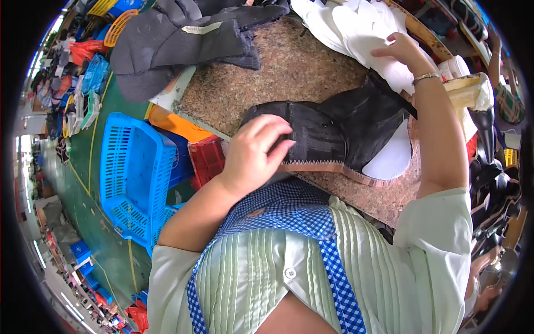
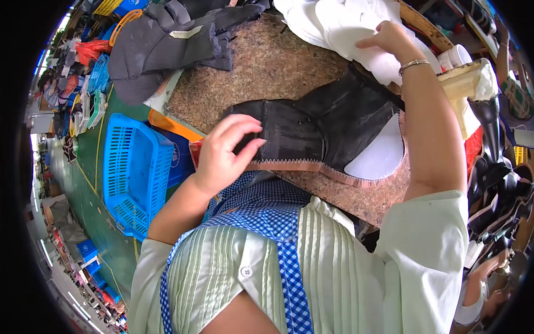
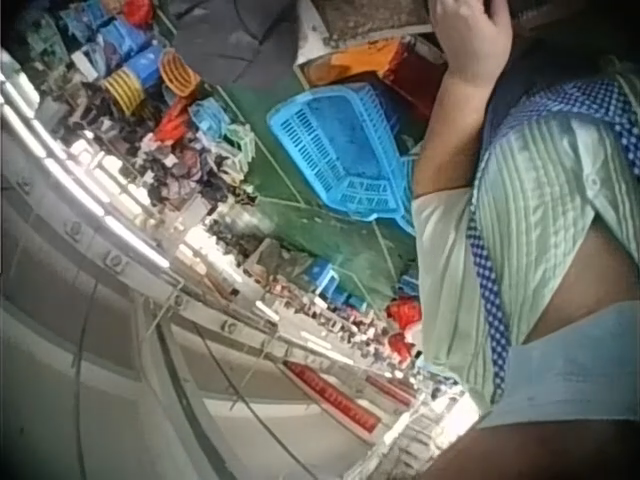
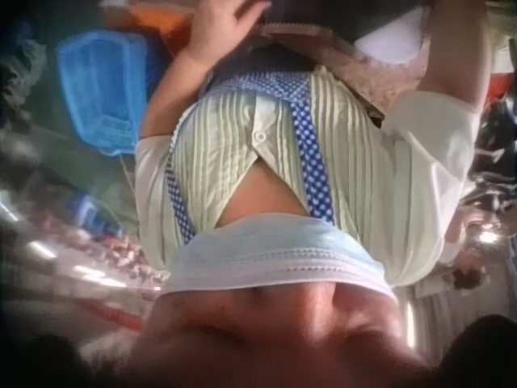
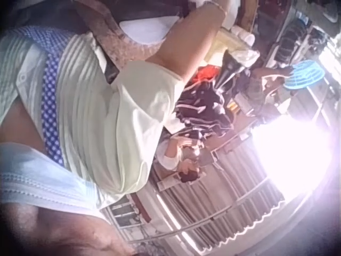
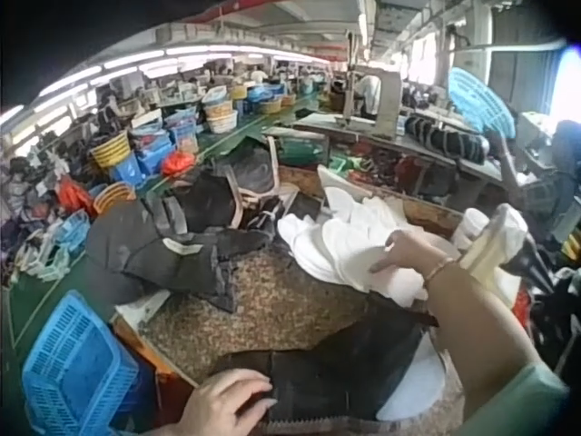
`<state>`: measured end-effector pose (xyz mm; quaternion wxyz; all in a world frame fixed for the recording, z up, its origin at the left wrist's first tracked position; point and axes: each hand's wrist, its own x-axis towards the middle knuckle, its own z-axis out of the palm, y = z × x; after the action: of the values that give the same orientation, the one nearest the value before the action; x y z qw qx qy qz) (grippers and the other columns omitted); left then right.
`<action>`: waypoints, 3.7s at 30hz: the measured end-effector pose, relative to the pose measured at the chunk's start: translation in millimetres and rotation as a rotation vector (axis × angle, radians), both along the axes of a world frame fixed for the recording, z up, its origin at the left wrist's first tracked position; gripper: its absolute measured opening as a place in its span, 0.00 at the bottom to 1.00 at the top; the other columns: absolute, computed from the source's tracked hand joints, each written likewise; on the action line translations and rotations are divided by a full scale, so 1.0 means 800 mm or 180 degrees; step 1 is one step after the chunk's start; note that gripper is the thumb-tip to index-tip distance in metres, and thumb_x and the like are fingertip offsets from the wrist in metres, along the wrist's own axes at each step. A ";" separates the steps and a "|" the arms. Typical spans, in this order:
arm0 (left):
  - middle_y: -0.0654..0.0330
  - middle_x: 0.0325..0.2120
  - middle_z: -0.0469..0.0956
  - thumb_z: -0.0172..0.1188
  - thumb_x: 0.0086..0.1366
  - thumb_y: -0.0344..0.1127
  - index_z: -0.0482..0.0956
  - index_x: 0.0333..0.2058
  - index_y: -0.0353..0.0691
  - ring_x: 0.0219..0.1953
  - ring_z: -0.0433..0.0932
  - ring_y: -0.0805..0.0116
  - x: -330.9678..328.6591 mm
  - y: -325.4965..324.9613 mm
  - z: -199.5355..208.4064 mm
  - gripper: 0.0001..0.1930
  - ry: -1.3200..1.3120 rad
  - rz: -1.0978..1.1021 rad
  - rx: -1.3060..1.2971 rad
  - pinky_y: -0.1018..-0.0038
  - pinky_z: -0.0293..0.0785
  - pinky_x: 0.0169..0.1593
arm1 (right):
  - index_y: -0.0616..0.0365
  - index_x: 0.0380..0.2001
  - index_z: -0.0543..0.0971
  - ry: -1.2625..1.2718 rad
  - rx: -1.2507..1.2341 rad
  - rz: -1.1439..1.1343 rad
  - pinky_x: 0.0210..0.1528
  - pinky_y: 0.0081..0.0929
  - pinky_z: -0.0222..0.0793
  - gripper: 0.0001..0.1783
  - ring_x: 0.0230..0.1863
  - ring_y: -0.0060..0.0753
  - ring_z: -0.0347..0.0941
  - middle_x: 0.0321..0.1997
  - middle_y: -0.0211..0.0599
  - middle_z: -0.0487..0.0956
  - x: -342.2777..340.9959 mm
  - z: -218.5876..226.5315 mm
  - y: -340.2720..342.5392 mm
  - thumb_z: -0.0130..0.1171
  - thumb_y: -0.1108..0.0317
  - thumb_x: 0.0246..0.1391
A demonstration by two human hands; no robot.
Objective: Assembling shoe upper components by aligning and placing lining material inside the leather pieces.
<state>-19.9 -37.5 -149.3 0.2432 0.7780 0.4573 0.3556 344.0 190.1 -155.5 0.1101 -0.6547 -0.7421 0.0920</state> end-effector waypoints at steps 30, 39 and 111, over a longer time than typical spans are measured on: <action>0.56 0.21 0.74 0.51 0.49 0.18 0.75 0.25 0.37 0.24 0.75 0.58 -0.037 -0.036 0.024 0.07 -0.0265 -0.1280 -0.0723 0.69 0.71 0.29 | 0.66 0.32 0.80 0.2111 -0.0891 -0.1041 0.24 0.32 0.69 0.21 0.24 0.31 0.75 0.28 0.39 0.81 0.012 -0.043 0.012 0.77 0.69 0.33; 0.57 0.32 0.77 0.58 0.53 0.24 0.80 0.34 0.37 0.38 0.78 0.56 -0.096 -0.072 0.003 0.08 0.0694 -0.1131 -0.1153 0.65 0.73 0.45 | 0.62 0.37 0.78 0.5256 -0.0496 -0.0938 0.47 0.34 0.76 0.12 0.41 0.35 0.79 0.38 0.39 0.81 -0.013 0.024 -0.020 0.66 0.70 0.50; 0.49 0.46 0.72 0.64 0.49 0.27 0.68 0.52 0.32 0.47 0.74 0.49 -0.002 -0.045 -0.038 0.29 0.0519 -0.0103 0.0617 0.63 0.71 0.53 | 0.63 0.35 0.81 0.4408 -0.2061 -0.1317 0.19 0.11 0.55 0.08 0.18 0.11 0.62 0.24 0.24 0.76 -0.197 0.011 -0.286 0.63 0.70 0.55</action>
<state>-21.1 -73.1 -180.0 0.1345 0.8315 0.4263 0.3298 186.3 -38.6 -147.0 0.3657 -0.5728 -0.3044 0.6675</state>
